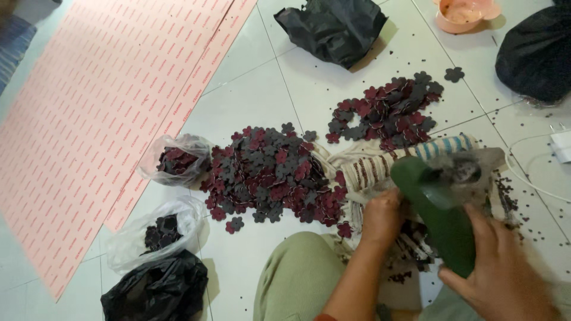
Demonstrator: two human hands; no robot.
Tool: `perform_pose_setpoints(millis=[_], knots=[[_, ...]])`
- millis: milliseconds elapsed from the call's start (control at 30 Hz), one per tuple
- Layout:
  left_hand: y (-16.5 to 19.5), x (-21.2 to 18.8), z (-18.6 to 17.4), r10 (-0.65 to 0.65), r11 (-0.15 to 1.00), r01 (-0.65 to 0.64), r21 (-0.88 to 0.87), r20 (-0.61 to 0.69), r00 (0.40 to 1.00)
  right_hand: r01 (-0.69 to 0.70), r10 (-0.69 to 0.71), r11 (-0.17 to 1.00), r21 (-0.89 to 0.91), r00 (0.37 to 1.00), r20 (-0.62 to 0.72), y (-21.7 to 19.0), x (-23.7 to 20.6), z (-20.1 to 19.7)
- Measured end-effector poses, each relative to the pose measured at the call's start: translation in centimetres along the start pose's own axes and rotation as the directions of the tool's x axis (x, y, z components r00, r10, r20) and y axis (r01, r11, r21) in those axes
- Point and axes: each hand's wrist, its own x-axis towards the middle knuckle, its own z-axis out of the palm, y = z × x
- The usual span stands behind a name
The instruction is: The person sits on the floor holding a green shoe upper in one hand and uses a small stick to apply adhesive, then presses flower-shaped fabric cutouts onto the upper's surface one at a time, taking each cutout from a pile on the floor.
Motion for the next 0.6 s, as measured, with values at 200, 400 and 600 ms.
perform_pose_setpoints(millis=[200,400,600], knots=[[0.5,0.0,-0.6,-0.032,0.999,0.032,-0.013,0.012,0.999,-0.064,0.064,0.974,0.218,0.998,0.005,-1.2,-0.7,-1.0],[2.8,0.7,-2.3,-0.041,0.999,0.039,-0.023,-0.067,0.997,0.035,0.044,0.864,0.503,0.989,-0.144,1.0,-2.7,-3.1],[2.1,0.6,-3.0,0.015,0.998,-0.022,-0.057,-0.118,0.993,0.122,-0.147,0.967,0.223,0.984,0.101,0.9,0.3,-0.4]])
